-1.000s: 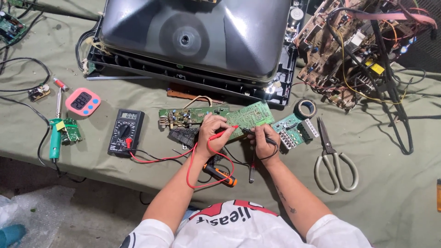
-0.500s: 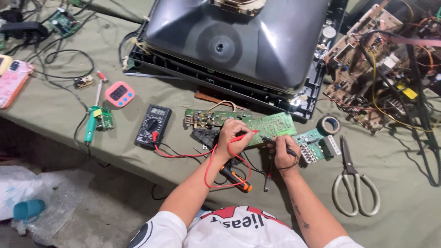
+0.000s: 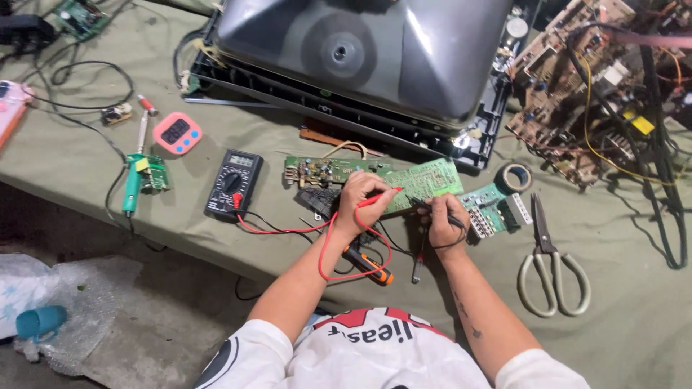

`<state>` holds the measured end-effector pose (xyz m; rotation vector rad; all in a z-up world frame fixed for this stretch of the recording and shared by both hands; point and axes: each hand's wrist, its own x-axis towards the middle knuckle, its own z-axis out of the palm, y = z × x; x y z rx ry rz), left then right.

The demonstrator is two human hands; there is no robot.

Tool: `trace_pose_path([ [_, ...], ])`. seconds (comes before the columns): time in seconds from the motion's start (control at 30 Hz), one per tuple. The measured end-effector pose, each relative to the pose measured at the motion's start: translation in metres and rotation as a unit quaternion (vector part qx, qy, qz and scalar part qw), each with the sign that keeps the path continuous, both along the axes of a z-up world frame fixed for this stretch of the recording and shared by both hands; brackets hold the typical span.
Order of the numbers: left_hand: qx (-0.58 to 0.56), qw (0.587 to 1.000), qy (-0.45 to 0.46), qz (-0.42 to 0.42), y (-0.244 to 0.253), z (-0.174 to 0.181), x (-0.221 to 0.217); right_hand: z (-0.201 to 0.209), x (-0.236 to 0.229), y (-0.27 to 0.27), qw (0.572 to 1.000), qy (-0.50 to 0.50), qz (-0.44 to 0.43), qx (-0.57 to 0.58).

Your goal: Repairing and cleaning a CRT television, including testing circuit boards with a multimeter and wiping the monitor housing.

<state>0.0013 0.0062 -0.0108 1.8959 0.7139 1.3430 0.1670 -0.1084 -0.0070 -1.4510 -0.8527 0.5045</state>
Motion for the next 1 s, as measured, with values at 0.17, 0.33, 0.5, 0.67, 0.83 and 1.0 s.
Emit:
trace_pose_path([
  [0.17, -0.015, 1.0, 0.008, -0.01, 0.0, -0.005, -0.001, 0.0, 0.001, 0.0, 1.0, 0.025, -0.002, -0.003],
  [0.33, -0.012, 1.0, 0.008, 0.0, -0.003, 0.007, -0.003, 0.002, 0.001, 0.0, 1.0, 0.02, 0.002, 0.002],
  [0.5, -0.023, 0.999, 0.023, -0.02, -0.002, 0.004, -0.005, -0.004, 0.004, 0.0, 1.0, 0.026, 0.006, 0.01],
  [0.67, -0.025, 1.0, 0.018, -0.005, -0.005, 0.008, -0.003, -0.005, 0.003, 0.001, 0.999, 0.027, 0.008, 0.018],
  [0.83, -0.017, 1.0, 0.011, -0.004, -0.004, 0.008, -0.003, -0.006, 0.004, 0.002, 0.999, 0.028, 0.01, 0.019],
  [1.0, -0.017, 1.0, 0.008, -0.005, -0.002, 0.008, -0.004, -0.005, 0.004, 0.003, 0.999, 0.033, 0.018, 0.025],
])
